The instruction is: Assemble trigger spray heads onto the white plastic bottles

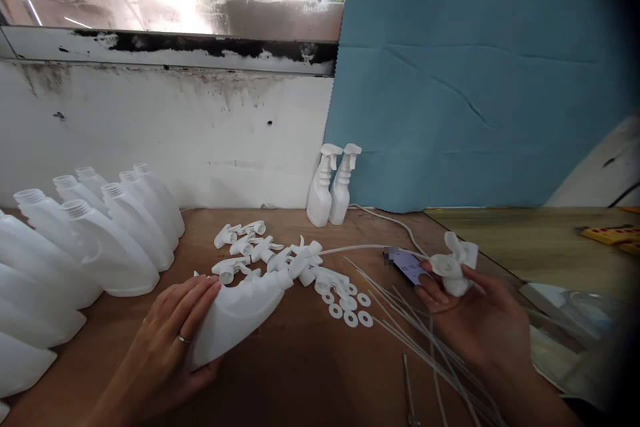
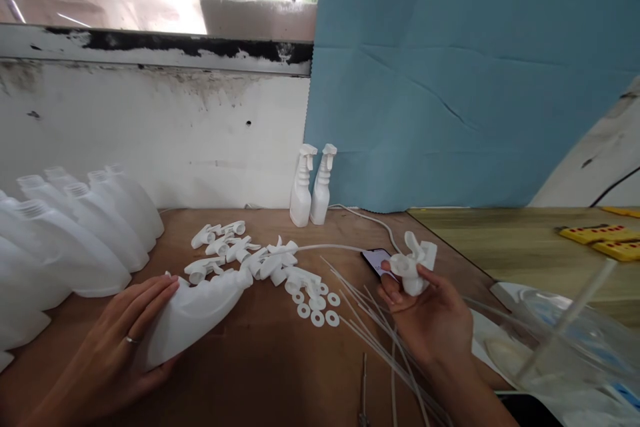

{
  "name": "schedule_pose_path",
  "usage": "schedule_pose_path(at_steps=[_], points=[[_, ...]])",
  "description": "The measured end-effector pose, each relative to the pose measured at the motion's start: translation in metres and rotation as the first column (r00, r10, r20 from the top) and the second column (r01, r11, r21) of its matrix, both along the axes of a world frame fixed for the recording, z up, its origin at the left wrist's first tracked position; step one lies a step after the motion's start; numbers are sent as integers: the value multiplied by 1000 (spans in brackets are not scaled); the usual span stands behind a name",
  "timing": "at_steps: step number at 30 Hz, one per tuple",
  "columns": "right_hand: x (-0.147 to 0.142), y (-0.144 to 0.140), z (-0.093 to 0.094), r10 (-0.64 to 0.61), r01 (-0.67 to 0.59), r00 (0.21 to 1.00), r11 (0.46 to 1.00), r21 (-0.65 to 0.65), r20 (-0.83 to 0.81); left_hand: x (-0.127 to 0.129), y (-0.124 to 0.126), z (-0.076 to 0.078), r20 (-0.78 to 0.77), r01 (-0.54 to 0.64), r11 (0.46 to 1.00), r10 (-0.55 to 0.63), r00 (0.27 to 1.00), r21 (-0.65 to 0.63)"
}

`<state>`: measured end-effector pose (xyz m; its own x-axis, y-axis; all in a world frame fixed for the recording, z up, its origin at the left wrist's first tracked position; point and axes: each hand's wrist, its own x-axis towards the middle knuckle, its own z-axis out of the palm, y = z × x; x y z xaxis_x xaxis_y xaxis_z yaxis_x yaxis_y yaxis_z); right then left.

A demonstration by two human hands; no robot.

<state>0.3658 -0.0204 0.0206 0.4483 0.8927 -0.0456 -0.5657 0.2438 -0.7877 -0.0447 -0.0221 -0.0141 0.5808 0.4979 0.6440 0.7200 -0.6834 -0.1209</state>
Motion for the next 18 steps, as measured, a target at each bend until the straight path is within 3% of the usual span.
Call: schedule_pose_path(at_steps=[8,14,18], points=[[-5,1,-6,41,-41,998,999,-7,45,2,1,0,-3,8,1000,-8,1000,-6],[-26,-3,-16,201,-196,966,979,-50,165,4,-5,0,10,12,999,-12,1000,-52],[-55,-13,-25,388,-368,878,922,-121,281,12,-8,-1,-48,44,997,-47,998,-61]])
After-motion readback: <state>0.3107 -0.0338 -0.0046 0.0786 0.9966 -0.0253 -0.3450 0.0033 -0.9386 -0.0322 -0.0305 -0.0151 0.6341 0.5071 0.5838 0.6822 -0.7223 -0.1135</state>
